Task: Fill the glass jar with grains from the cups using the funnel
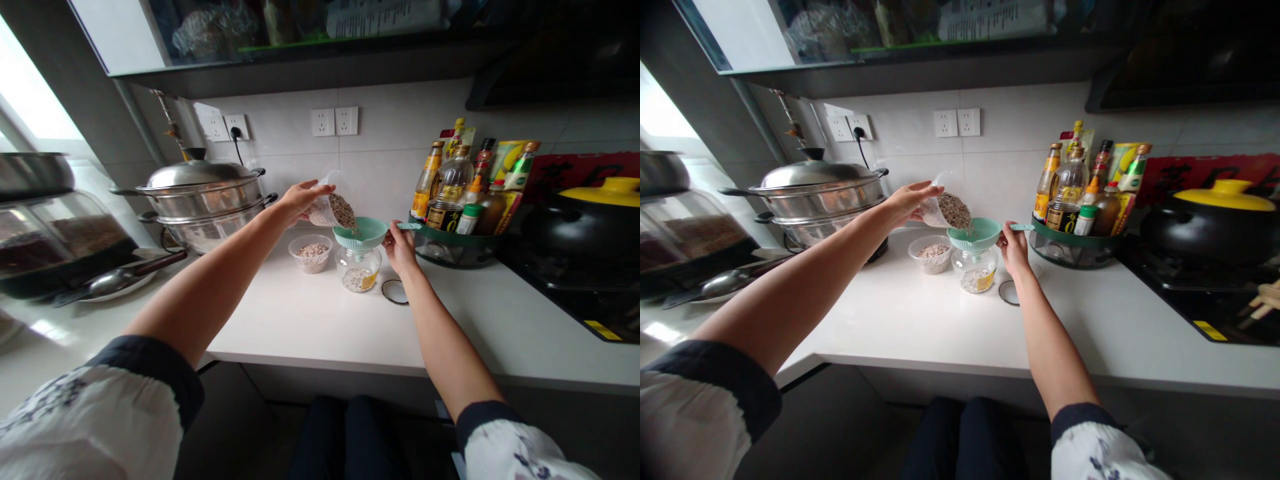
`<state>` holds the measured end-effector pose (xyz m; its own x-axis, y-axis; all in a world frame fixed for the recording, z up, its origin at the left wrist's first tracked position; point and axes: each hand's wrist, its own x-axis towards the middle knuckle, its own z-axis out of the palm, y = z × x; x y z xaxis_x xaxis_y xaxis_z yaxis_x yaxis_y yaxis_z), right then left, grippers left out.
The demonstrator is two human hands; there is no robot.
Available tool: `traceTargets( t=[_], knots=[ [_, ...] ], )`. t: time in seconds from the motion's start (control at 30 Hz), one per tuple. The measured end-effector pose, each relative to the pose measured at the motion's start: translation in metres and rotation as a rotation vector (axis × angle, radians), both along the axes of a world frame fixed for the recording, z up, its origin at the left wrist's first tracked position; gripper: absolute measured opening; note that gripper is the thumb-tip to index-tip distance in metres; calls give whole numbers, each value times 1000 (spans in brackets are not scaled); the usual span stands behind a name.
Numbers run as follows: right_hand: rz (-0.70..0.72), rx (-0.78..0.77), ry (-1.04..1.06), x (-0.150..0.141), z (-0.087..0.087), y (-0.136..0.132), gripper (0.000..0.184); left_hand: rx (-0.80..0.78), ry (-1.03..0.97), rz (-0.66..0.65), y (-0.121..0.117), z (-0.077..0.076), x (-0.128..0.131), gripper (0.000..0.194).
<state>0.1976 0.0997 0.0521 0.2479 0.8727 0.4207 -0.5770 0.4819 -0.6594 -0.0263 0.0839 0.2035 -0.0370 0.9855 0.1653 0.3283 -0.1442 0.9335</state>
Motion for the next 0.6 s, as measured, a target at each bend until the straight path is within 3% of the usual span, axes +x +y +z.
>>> traceTargets(
  t=[0.6],
  knots=[
    [23, 12, 22, 0, 0, 1, 36, 1, 1, -3, 1, 0, 1, 84]
  ],
)
